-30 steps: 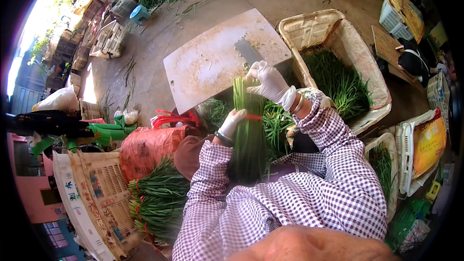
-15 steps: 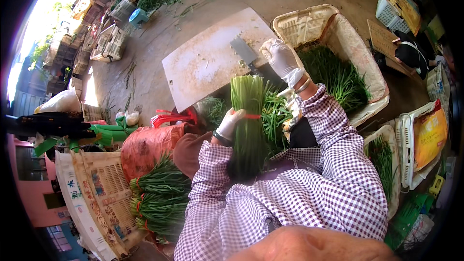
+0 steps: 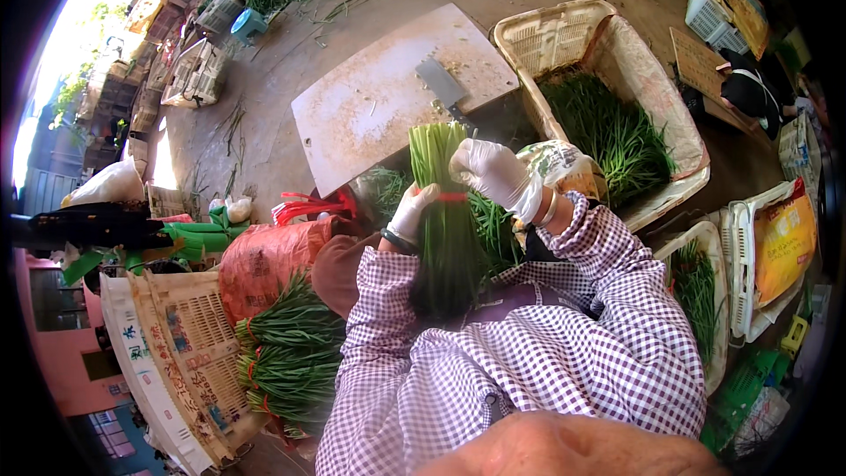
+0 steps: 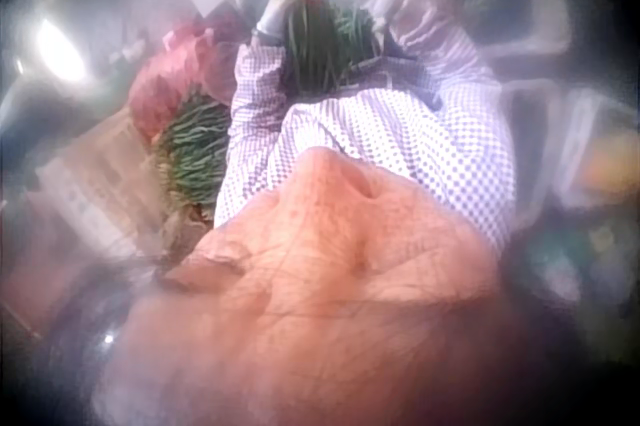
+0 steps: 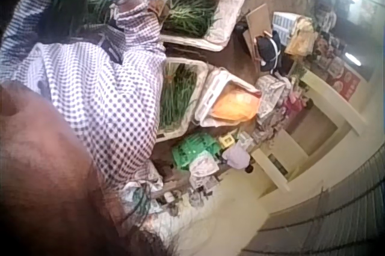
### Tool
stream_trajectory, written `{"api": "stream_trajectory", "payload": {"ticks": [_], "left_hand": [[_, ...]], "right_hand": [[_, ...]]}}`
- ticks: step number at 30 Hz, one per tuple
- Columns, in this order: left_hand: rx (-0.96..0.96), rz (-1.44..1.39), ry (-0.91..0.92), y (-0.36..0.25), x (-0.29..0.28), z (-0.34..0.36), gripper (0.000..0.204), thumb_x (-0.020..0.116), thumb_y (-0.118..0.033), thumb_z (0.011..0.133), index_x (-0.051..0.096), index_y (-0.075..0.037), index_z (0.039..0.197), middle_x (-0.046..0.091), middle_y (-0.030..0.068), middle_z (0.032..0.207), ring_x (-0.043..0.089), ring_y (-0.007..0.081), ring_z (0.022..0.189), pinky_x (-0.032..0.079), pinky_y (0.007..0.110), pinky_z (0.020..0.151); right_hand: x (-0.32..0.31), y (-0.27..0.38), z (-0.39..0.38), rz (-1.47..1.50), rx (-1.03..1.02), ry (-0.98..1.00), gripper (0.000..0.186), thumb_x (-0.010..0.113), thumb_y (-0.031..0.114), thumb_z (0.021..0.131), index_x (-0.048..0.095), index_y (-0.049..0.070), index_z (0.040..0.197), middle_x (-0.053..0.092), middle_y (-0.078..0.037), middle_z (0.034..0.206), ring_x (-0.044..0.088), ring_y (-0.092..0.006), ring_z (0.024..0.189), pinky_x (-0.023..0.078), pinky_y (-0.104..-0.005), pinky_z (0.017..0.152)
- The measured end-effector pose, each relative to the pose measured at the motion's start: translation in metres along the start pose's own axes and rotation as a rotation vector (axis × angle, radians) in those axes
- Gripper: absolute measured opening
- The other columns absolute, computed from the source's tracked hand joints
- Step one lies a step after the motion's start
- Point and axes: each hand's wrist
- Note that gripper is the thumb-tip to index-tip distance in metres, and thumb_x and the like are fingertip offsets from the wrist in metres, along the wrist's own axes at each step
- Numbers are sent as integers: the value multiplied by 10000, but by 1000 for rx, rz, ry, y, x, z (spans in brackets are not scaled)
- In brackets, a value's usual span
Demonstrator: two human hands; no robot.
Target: The person bundles stalks of green vegetables using red ties and trims the root ends with a large knife on a board.
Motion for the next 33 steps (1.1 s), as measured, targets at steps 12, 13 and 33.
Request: {"api": "stream_trajectory", "payload": {"ticks": [12,13,33], "left_hand": [[53,-32,95,-1,-3,-7,528,661,-302,884,516,25,1273,650,135,1118,667,230,950,558,366,843],[51,-34,90,2,-5,-6,537,664,-308,881,514,25,1274,648,134,1124,665,230,956,556,366,848],[-22,-88,78,2,-5,-3,555,709,-331,850,525,-5,1261,639,95,1117,640,185,968,532,323,862]], "right_hand": [[-19,-29,21,164,280,-367,82,663,12,814,609,59,855,657,-112,754,663,-239,693,509,-321,625],[-28,-33,27,122,341,-420,87,685,29,815,613,53,858,659,-96,754,639,-190,673,509,-295,626],[10,-8,8,-250,-118,-14,97,613,126,837,541,91,891,566,-80,807,623,-273,725,495,-377,595]]}}
Point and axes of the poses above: each hand's wrist, its own z-axis towards the middle knuckle, its own x-axis out of the palm, y = z × x
